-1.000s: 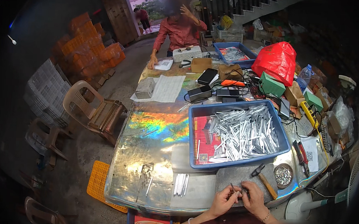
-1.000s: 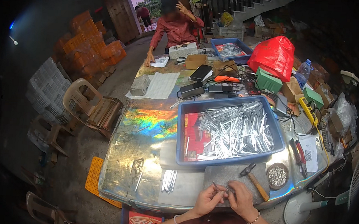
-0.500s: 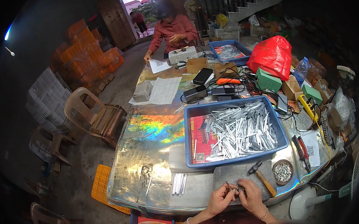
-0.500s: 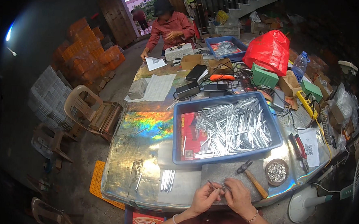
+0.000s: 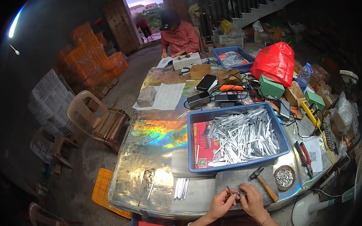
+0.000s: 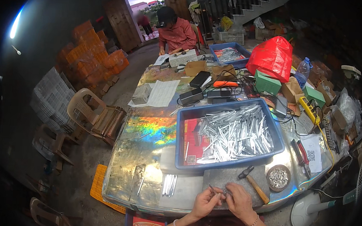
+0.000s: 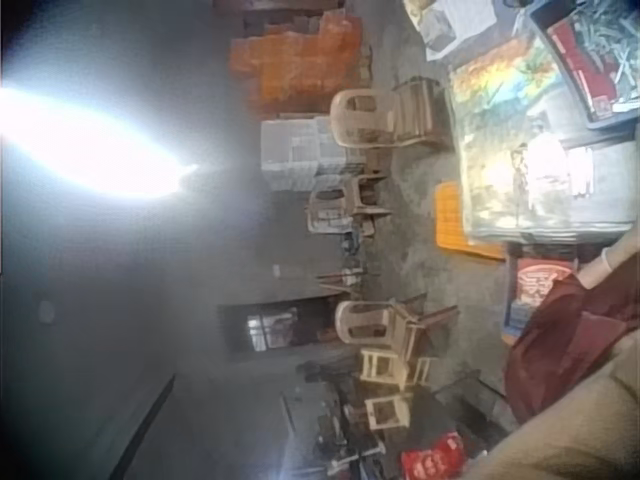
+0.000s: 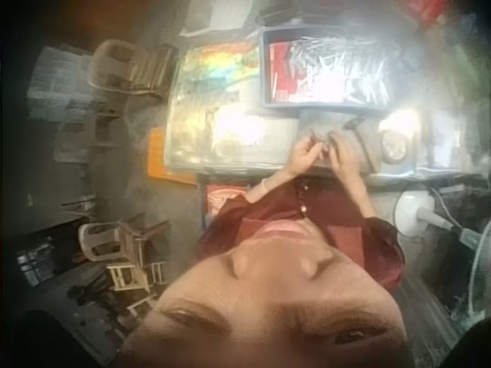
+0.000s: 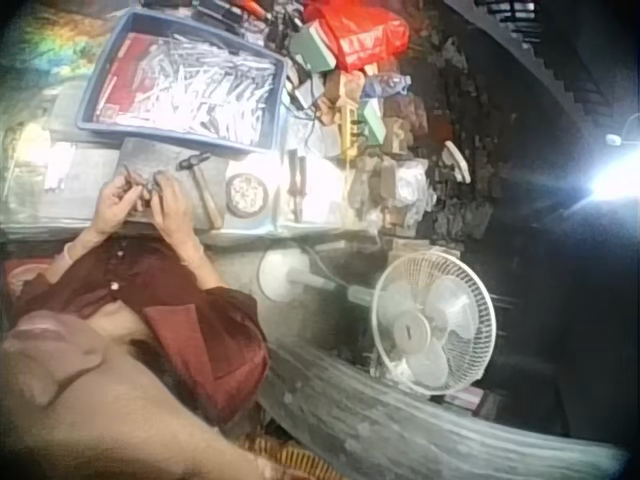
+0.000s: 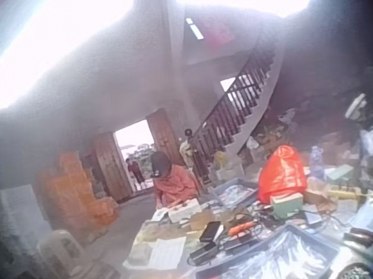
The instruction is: The person assembles small metal hardware components by hand, using a small hammer and an anvil block to join the parts.
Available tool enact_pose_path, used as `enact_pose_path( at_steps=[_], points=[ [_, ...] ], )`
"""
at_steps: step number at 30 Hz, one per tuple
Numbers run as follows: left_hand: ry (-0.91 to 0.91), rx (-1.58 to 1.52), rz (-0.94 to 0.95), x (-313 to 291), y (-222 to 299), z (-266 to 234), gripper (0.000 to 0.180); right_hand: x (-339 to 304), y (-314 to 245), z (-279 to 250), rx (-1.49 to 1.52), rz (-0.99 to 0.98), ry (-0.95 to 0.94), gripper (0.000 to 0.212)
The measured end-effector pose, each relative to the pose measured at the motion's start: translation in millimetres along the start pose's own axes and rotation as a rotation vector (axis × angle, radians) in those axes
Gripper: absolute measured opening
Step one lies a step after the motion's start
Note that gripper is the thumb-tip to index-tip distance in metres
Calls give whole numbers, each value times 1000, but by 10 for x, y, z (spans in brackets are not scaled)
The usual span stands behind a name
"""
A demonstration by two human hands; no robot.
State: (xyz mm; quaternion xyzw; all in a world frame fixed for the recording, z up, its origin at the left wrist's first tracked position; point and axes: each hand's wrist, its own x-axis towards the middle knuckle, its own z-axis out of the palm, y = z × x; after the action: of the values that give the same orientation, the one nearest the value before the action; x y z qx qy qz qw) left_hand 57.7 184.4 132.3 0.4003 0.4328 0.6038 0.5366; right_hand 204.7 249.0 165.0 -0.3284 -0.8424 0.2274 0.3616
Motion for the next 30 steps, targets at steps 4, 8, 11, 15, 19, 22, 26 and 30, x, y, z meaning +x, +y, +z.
enact_pose_path(
  at_steps=[4, 8, 11, 15, 19, 22, 26, 30],
  points=[
    [-3, -16, 0, -2, 28, 12, 18, 1, 2, 0, 4, 3, -4, 29],
    [16, -3, 4, 10, 8, -1, 18, 6, 2, -4, 2, -5, -10, 29],
    [3, -12, 0, 6, 9, -7, 19, 20, 6, -1, -4, -15, -9, 29],
    [-17, -57, 1, 14, -45, -12, 20, -6, 39, 21, -7, -24, -4, 28],
    [-33, -32, 9, 11, -44, -28, 19, -6, 34, 33, -11, -13, 5, 28],
    [-48, -53, 27, 13, -109, -34, 19, -8, 7, 48, -21, -1, 16, 27],
    [-64, -95, 44, 28, -148, -56, 21, -6, 4, 73, -37, 4, 28, 25],
    [-83, -107, 30, 64, -142, -91, 21, 40, -20, 101, -72, 10, 33, 25]
  ],
)
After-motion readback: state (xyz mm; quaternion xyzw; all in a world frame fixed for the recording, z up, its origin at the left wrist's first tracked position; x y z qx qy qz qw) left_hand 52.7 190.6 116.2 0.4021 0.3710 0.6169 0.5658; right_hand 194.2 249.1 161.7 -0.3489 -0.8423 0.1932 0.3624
